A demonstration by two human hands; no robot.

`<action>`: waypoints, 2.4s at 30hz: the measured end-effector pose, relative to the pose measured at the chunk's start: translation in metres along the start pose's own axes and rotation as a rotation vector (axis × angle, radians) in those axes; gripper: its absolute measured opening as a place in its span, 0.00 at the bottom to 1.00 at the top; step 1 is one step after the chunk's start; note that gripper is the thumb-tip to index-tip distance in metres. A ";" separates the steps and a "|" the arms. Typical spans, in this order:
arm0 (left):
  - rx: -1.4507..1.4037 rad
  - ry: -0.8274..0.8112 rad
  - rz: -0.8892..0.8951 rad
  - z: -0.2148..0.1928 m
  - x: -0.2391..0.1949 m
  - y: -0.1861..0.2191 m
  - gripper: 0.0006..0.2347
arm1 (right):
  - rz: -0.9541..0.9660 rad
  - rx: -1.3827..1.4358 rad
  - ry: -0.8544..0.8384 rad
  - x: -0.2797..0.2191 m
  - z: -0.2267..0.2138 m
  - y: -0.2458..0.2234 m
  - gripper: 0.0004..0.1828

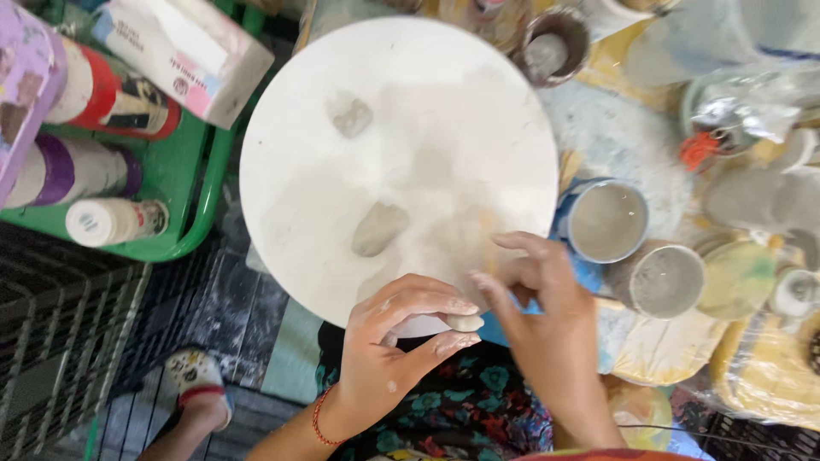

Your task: The person shapes a small piece of clay by hand and uses a thin tool to press indentations into its surface while working at a table.

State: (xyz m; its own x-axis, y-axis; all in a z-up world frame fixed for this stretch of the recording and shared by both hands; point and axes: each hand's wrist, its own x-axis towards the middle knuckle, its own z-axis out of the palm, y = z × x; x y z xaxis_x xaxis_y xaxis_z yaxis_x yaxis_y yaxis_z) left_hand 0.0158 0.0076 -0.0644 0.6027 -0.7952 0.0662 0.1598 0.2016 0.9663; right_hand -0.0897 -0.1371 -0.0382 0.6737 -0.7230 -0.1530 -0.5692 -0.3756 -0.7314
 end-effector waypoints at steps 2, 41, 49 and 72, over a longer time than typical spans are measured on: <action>-0.042 -0.015 -0.029 0.005 0.006 0.002 0.11 | -0.174 -0.092 0.048 0.005 -0.006 -0.014 0.20; -0.295 0.004 -0.191 0.082 0.097 0.010 0.13 | -0.387 -1.065 0.604 0.293 -0.095 0.050 0.17; -0.288 0.023 -0.156 0.079 0.095 0.001 0.12 | -0.498 -0.657 0.635 0.266 -0.100 0.031 0.06; -0.507 -0.230 0.064 0.066 0.038 0.022 0.10 | -0.622 0.240 0.245 -0.035 -0.109 0.019 0.11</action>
State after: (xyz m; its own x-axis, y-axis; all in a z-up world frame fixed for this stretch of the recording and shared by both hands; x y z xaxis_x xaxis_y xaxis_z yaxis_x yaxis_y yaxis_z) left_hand -0.0094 -0.0564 -0.0237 0.4467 -0.8652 0.2279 0.5190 0.4581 0.7217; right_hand -0.1761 -0.1823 0.0256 0.6987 -0.5358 0.4741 0.0252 -0.6439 -0.7647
